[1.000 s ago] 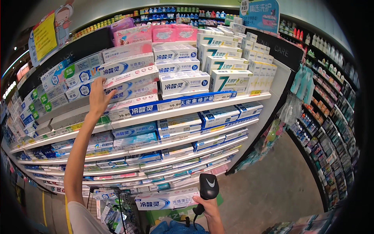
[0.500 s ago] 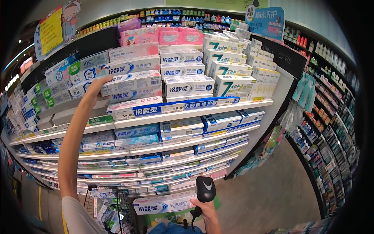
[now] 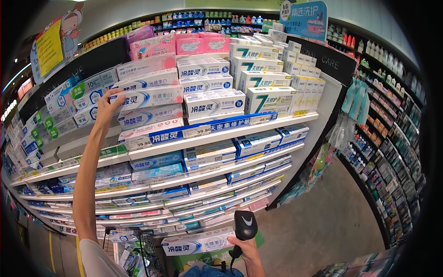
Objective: The recorder is using a handheld barcode scanner to scan various boxes of toothpaste from a shelf and placing them into a shopping cart.
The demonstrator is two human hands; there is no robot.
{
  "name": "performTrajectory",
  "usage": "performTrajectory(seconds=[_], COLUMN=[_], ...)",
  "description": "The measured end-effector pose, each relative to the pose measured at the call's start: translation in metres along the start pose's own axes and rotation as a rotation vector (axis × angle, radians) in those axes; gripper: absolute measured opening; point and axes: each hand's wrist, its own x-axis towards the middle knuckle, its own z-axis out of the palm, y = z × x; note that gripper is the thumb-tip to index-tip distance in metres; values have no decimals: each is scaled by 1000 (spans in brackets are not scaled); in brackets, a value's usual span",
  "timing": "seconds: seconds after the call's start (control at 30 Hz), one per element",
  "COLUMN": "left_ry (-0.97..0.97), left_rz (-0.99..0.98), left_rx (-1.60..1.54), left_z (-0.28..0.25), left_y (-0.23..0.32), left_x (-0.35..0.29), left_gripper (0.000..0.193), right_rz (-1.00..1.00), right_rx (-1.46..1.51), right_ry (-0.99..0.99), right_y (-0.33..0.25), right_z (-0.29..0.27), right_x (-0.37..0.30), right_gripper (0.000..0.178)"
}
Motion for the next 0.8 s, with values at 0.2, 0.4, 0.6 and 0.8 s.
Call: performTrajectory(seconds=[0.2,0.4,0.6,0.8], left_ry=[-88,156,175,202], left_rz=[115,480,443,398], left_rx=[100,570,630,687], left_z=[-1,2,15,13], left_y=[-26,-39,-28,-16], left_x=[2,-3,-21,-31], left_gripper=[40,42,48,51], right_rz=[-11,5,-30,-4], right_rx=[7,15,13,10], right_ry=[49,45,31,-12], right_y=[-6,-5,-9,-6], right_z=[7,6,17,20], right_x=[-1,0,1,-1], right_gripper=[55,55,53,56])
